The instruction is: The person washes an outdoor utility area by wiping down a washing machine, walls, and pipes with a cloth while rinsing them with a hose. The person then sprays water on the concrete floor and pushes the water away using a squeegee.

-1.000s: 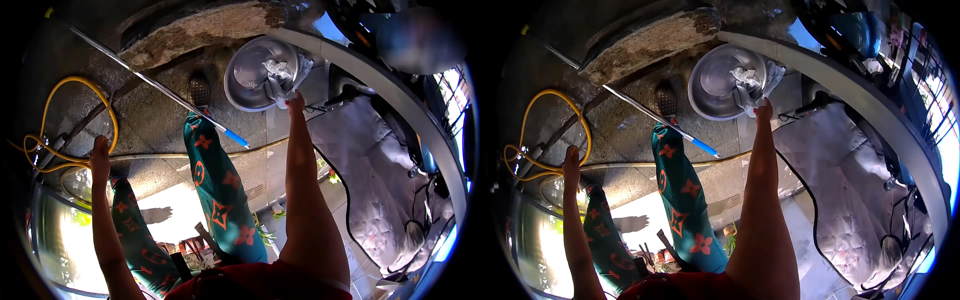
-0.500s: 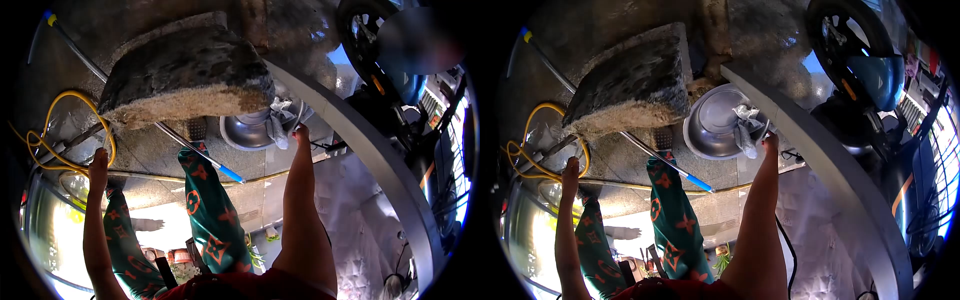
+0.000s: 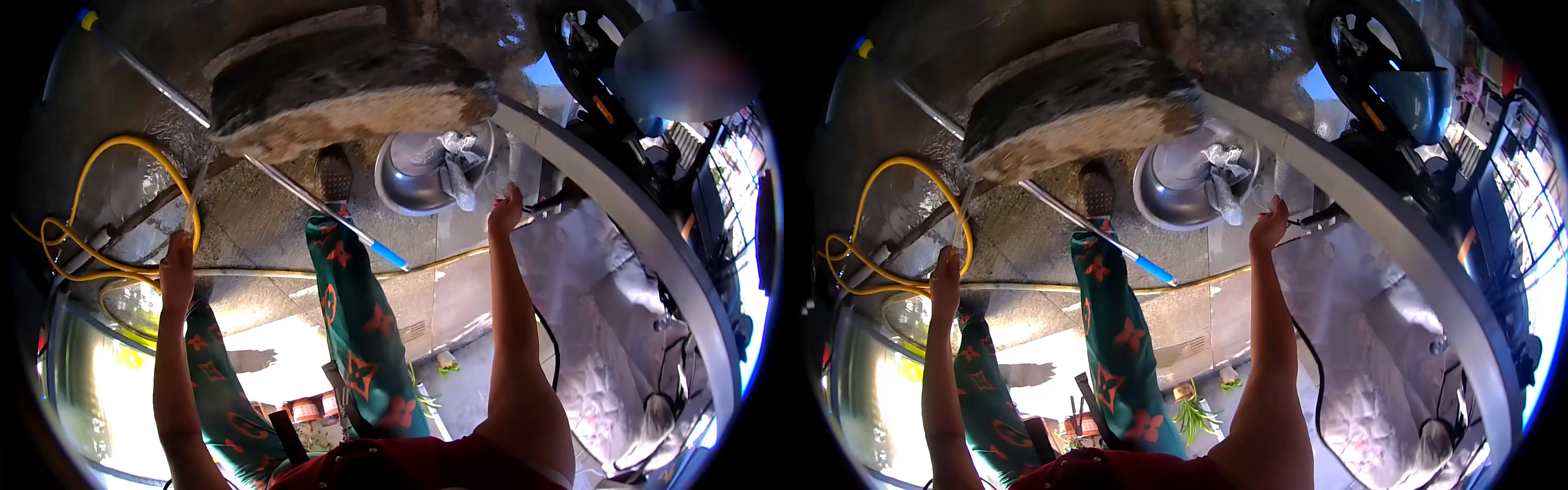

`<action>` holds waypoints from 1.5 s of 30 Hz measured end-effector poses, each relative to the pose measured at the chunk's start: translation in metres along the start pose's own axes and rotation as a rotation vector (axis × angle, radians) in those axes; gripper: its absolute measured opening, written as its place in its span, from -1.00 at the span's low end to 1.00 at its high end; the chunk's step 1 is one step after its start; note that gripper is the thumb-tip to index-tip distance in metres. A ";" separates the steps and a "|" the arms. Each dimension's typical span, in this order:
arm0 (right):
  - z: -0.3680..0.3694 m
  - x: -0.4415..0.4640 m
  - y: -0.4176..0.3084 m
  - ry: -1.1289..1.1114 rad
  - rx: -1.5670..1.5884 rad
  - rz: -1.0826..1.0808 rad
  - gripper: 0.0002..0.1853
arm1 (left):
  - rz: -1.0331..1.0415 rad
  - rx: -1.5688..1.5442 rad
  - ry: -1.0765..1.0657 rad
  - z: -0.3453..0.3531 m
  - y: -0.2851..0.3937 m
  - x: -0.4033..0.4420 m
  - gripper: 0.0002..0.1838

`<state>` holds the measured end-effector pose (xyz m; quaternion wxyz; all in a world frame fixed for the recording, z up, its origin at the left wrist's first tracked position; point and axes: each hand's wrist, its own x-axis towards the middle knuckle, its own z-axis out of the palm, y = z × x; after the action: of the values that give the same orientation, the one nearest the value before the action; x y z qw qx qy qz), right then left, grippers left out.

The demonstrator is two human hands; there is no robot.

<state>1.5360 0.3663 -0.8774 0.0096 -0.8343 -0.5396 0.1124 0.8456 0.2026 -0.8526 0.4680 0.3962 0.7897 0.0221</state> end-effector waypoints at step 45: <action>-0.288 -0.443 -0.753 -1.233 0.222 -0.619 -0.66 | -0.621 -1.165 1.056 -0.200 -0.101 -0.537 -0.61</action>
<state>0.7424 0.3113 -0.4146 -0.1817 -0.4202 -0.6450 0.6119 0.7662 -0.1466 -0.3939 0.1517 -0.2059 0.8401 0.4783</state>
